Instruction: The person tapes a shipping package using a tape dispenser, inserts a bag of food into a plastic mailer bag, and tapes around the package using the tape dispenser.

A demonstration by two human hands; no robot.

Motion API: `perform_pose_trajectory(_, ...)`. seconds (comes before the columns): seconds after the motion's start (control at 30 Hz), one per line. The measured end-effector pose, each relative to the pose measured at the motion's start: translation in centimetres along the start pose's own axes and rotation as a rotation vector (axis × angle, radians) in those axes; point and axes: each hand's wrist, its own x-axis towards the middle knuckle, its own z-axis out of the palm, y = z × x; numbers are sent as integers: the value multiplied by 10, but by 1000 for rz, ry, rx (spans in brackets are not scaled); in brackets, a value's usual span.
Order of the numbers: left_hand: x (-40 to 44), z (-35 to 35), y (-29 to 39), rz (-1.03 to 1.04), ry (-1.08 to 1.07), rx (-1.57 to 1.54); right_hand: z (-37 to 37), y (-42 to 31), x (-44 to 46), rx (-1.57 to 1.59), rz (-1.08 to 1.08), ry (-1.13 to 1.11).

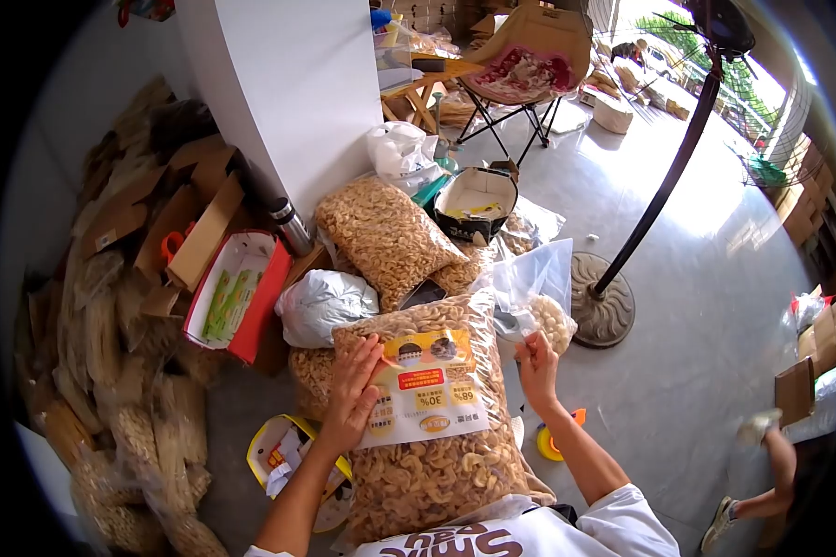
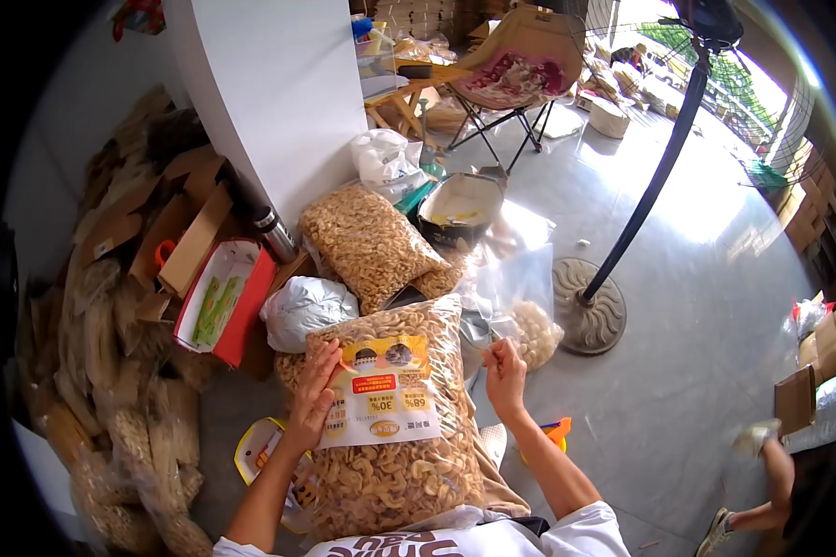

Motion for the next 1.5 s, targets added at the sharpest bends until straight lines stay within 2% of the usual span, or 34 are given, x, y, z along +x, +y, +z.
perform_pose_trajectory(0.1,-1,-1,0,11,5,-2,-3,-1,-7,-65,-48,-47)
perform_pose_trajectory(0.27,-1,-3,2,5,1,18,-15,15,-14,109,48,57)
perform_pose_trajectory(0.43,-2,-3,3,14,19,24,-43,3,-6,139,5,151)
perform_pose_trajectory(0.5,-1,-2,4,16,22,18,-51,-28,8,251,-24,224)
perform_pose_trajectory(0.63,-1,-3,3,28,17,17,-66,-66,55,213,-132,392)
perform_pose_trajectory(0.67,-1,-3,3,35,18,18,-69,-79,68,215,-138,390)
perform_pose_trajectory(0.73,-1,-3,2,37,18,23,-70,-99,94,8,-199,335)
perform_pose_trajectory(0.83,-1,-5,1,41,-1,20,-48,-122,135,61,-252,341)
perform_pose_trajectory(0.9,1,-9,0,42,-12,21,-26,-145,153,156,-274,253)
perform_pose_trajectory(0.97,4,-14,-1,-25,2,-351,0,-172,157,234,-322,107)
perform_pose_trajectory(1.0,10,-20,4,-27,11,-341,14,-198,149,269,-345,12)
perform_pose_trajectory(1.07,26,-46,24,97,398,-422,45,-233,122,271,-446,-363)
perform_pose_trajectory(1.1,32,-57,37,98,408,-407,56,-248,107,280,-497,-560)
perform_pose_trajectory(1.13,38,-70,51,199,515,-365,62,-259,92,309,-573,-774)
perform_pose_trajectory(1.17,43,-81,62,302,619,-322,65,-270,76,230,-639,-903)
perform_pose_trajectory(1.2,45,-91,68,302,627,-308,68,-275,60,145,-704,-1028)
perform_pose_trajectory(1.3,53,-111,83,379,333,55,72,-270,15,65,-777,-1374)
perform_pose_trajectory(1.33,56,-111,84,376,339,57,71,-268,1,58,-803,-1445)
perform_pose_trajectory(1.4,63,-101,85,398,-50,172,71,-255,-18,15,-888,-1497)
perform_pose_trajectory(1.5,68,-78,75,400,-99,306,63,-244,-34,53,-912,-1533)
